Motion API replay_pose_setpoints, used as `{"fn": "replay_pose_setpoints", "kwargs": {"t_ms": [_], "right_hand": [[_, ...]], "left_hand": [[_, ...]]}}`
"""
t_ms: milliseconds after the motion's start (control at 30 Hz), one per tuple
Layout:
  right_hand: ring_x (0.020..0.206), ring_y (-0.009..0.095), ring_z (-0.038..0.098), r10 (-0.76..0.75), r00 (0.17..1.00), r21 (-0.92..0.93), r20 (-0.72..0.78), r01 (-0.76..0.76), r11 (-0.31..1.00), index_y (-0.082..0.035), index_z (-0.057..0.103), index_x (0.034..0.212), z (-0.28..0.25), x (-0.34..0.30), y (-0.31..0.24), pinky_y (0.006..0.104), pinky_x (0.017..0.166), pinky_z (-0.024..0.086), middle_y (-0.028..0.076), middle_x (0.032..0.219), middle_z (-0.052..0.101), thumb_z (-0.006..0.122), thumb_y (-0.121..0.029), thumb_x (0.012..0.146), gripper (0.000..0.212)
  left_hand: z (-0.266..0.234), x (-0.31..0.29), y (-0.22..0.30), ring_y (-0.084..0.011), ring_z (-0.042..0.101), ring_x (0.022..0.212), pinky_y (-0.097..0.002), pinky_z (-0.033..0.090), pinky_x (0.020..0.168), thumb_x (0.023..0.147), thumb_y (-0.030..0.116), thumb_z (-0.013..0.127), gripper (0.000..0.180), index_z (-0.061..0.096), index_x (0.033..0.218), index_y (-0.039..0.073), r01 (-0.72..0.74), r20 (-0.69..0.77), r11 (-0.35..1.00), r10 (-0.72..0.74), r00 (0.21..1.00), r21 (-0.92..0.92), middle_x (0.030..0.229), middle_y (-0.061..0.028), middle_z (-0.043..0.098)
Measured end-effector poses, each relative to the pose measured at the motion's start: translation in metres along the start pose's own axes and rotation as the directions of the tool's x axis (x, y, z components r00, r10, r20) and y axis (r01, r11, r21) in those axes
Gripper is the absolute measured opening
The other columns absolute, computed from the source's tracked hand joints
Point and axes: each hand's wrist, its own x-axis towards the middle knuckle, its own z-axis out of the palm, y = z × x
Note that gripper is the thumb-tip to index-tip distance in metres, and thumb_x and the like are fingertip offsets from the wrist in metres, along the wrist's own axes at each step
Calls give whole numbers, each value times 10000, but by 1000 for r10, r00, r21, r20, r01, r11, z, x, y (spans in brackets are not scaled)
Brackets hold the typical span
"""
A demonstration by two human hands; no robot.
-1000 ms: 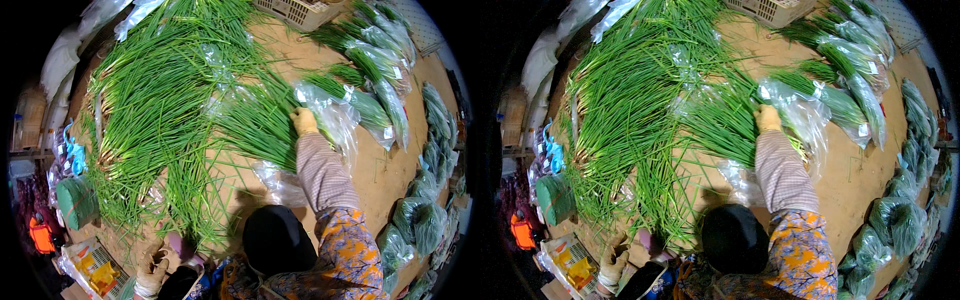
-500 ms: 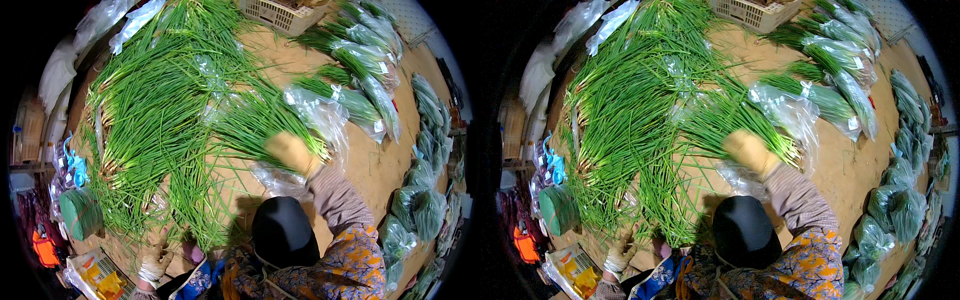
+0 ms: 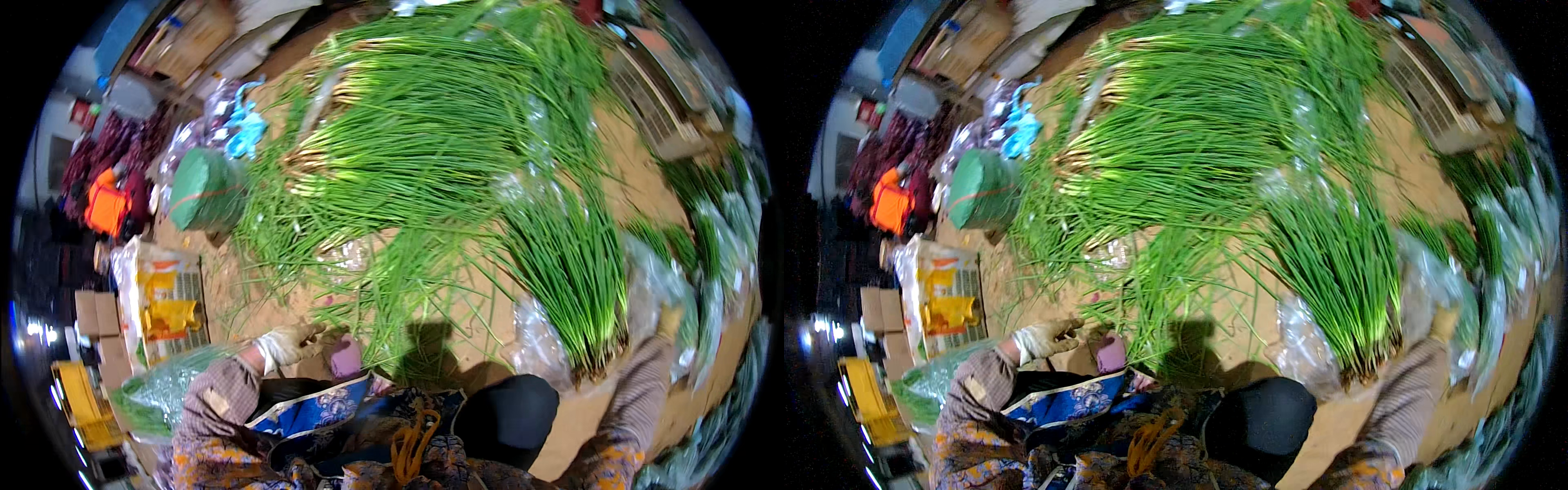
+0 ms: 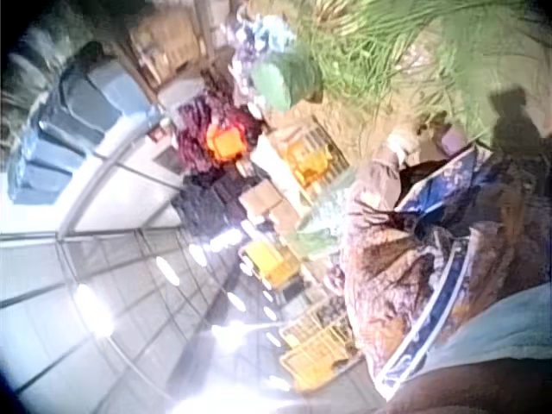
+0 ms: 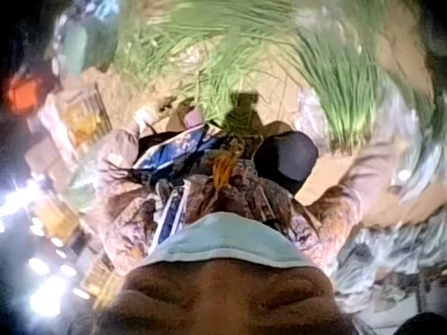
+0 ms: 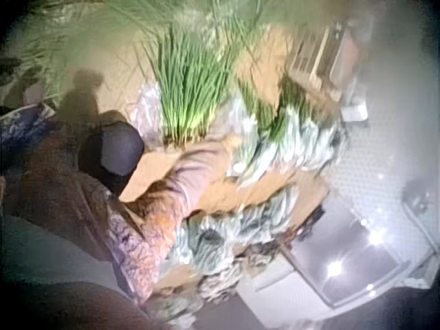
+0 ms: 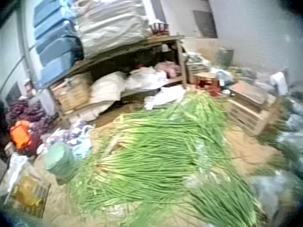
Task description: The person sorts green onions by hand, removing loose leaves and organizing them into bunches.
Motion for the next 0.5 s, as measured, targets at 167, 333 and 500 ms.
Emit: {"fn": "replay_pose_setpoints", "kwargs": {"t_ms": [167, 333, 500], "right_hand": [[458, 138, 427, 295, 903, 573, 312, -426, 700, -39, 598, 872, -47, 31, -3, 289, 403, 344, 31, 572, 461, 543, -243, 812, 220], [744, 82, 537, -49, 867, 410, 496, -184, 893, -23, 525, 1160, -36, -61, -164, 201, 589, 423, 30, 938, 592, 571, -166, 837, 356], [1029, 182, 527, -359, 604, 370, 712, 112, 922, 23, 469, 1210, 29, -151, -320, 273, 892, 411, 111, 1130, 562, 553, -67, 841, 389]], "left_hand": [[11, 21, -73, -365, 542, 978, -371, 425, 854, 802, 326, 528, 501, 470, 1201, 29, 39, -221, 997, -22, 975, 70, 1056, -230, 566], [-8, 96, -102, -336, 499, 1065, -365, 391, 928, 834, 271, 514, 484, 427, 1251, 42, 116, -400, 987, -62, 914, 111, 1195, -203, 499], [7, 189, -114, -351, 440, 1138, -381, 342, 979, 783, 373, 570, 642, 362, 1285, 32, -41, -235, 999, 45, 971, 25, 1236, -213, 461]]}}
